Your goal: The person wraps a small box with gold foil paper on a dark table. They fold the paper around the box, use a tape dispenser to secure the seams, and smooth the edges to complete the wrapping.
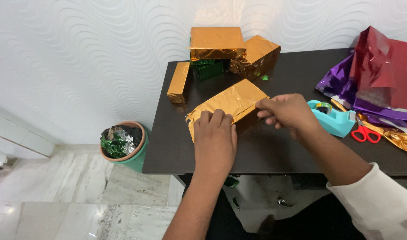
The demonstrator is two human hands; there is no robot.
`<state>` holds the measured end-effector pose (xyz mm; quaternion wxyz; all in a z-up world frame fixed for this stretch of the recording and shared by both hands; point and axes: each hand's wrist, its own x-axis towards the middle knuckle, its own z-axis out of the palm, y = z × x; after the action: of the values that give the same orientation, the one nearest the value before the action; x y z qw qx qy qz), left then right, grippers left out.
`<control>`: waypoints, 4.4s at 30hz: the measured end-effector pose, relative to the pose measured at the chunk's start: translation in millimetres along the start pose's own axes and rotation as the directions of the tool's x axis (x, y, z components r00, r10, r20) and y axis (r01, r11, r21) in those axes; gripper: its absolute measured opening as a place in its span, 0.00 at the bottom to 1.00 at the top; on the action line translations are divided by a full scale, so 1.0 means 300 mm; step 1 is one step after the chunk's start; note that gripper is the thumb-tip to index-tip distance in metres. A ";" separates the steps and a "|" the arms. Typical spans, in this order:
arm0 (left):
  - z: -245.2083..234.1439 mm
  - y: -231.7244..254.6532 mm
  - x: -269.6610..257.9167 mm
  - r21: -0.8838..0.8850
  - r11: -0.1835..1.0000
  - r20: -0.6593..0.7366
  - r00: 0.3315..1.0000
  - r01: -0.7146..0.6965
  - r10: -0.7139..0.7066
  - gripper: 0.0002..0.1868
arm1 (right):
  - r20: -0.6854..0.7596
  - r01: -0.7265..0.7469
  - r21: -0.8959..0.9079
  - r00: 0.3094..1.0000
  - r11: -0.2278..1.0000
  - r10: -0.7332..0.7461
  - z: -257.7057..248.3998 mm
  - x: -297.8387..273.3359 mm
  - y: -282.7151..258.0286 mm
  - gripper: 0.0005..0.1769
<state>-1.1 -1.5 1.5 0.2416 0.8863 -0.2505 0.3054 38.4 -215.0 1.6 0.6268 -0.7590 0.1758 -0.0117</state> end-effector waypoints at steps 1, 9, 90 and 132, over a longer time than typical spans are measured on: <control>-0.001 0.001 0.000 -0.002 1.000 0.005 1.000 0.002 -0.002 0.11 | 0.000 -0.020 0.026 1.000 0.999 0.020 0.001 -0.002 0.008 0.15; -0.004 0.001 0.006 -0.002 1.000 0.011 1.000 0.005 -0.005 0.12 | 0.049 0.037 0.206 0.998 0.978 -0.048 0.037 -0.028 0.123 0.14; 0.454 0.242 0.152 -0.578 0.816 0.253 0.951 0.000 0.179 0.36 | -0.357 0.458 -0.650 0.520 0.606 -0.776 -0.379 -0.243 0.272 0.15; 0.513 0.208 0.145 -0.620 0.784 0.201 0.959 -0.034 0.200 0.34 | -0.437 0.949 0.086 0.310 0.303 -0.845 -0.497 -0.519 0.103 0.19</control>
<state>56.6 -151.0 -59.8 0.4606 0.7751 -0.4195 0.1058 -151.1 -317.1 35.5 0.5885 -0.5945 -0.1942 -0.5124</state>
